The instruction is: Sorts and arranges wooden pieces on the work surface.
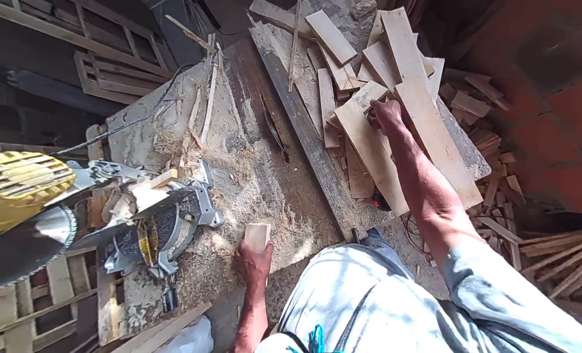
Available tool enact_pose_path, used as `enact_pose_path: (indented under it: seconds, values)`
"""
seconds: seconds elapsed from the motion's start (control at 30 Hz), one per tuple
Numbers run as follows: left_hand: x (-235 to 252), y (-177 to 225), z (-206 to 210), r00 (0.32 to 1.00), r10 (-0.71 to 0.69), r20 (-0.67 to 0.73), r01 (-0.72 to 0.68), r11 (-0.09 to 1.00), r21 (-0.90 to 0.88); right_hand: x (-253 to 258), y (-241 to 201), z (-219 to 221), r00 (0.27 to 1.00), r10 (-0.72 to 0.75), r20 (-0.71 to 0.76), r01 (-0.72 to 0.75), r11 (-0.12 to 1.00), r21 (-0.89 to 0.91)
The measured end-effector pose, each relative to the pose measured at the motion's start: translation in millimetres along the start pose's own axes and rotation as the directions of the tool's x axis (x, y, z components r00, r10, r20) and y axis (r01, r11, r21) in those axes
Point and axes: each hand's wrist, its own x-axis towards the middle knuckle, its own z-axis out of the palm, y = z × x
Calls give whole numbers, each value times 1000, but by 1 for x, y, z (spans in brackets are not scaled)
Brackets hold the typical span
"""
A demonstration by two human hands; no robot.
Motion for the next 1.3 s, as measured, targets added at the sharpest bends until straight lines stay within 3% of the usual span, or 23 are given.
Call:
enact_pose_path:
  seconds: [0.07, 0.13, 0.2, 0.27, 0.33, 0.4, 0.47, 0.53, 0.57, 0.67, 0.77, 0.87, 0.93, 1.0, 1.07, 1.13, 1.23, 1.3]
  values:
    - [0, -1, 0, 1000, -6, -2, 6, 1000, 0, 23, -7, 15, 995, 97, -31, -99, 993, -64]
    - [1, -2, 2, 1000, -8, -22, 8, 1000, 13, 35, -14, 19, 995, 93, -33, -96, 990, -106]
    - [1, -4, 3, 999, -11, -36, 12, 1000, 7, 35, -28, 16, 1000, -1, 14, 2, 996, -95]
    - [2, -6, 5, 999, -1, -45, 0, 1000, -18, 29, -51, 9, 977, -214, 19, 214, 968, -130]
    - [2, -7, 6, 999, 3, -35, -4, 999, -39, 5, -80, -4, 882, -470, -47, 452, 869, -200]
    - [3, -10, 6, 1000, 4, -22, -5, 999, -47, -30, -107, -20, 721, -680, -131, 646, 729, -226]
    - [3, -11, 6, 999, 19, -44, -23, 997, -73, -69, -128, -36, 548, -818, -174, 796, 574, -192]
    - [0, -8, 6, 989, 74, -131, -90, 989, -120, -109, -134, -45, 465, -872, -151, 870, 482, -105]
    - [-4, -7, 7, 972, 123, -199, -154, 977, -145, -130, -126, -41, 480, -871, -107, 869, 488, -76]
    - [-15, 1, 9, 860, 332, -387, -428, 883, -194, -193, -62, 2, 691, -708, 143, 722, 680, -123]
    - [-29, 39, 1, 869, 451, -203, -493, 748, -444, -231, 32, 75, 796, -440, 415, 553, 808, -205]
    - [-32, 74, 2, 853, 515, 82, -341, 670, -659, -246, 92, 128, 814, -312, 489, 524, 759, -388]
    - [-30, 85, 3, 805, 530, 267, -258, 717, -647, -253, 106, 132, 772, -404, 491, 627, 611, -483]
    - [-27, 90, 2, 742, 507, 439, -210, 797, -566, -261, 109, 117, 649, -526, 550, 759, 396, -517]
    - [-26, 92, 7, 686, 520, 510, -177, 798, -575, -276, 112, 94, 528, -438, 727, 848, 221, -482]
    - [-27, 99, 16, 675, 538, 506, -136, 764, -631, -290, 129, 78, 426, -283, 859, 904, 106, -413]
    - [-24, 118, 18, 645, 559, 521, -87, 731, -677, -290, 172, 70, 421, -344, 839, 893, -5, -450]
    - [-11, 129, 14, 636, 568, 523, -91, 728, -680, -274, 176, 74, 415, -424, 805, 880, -39, -474]
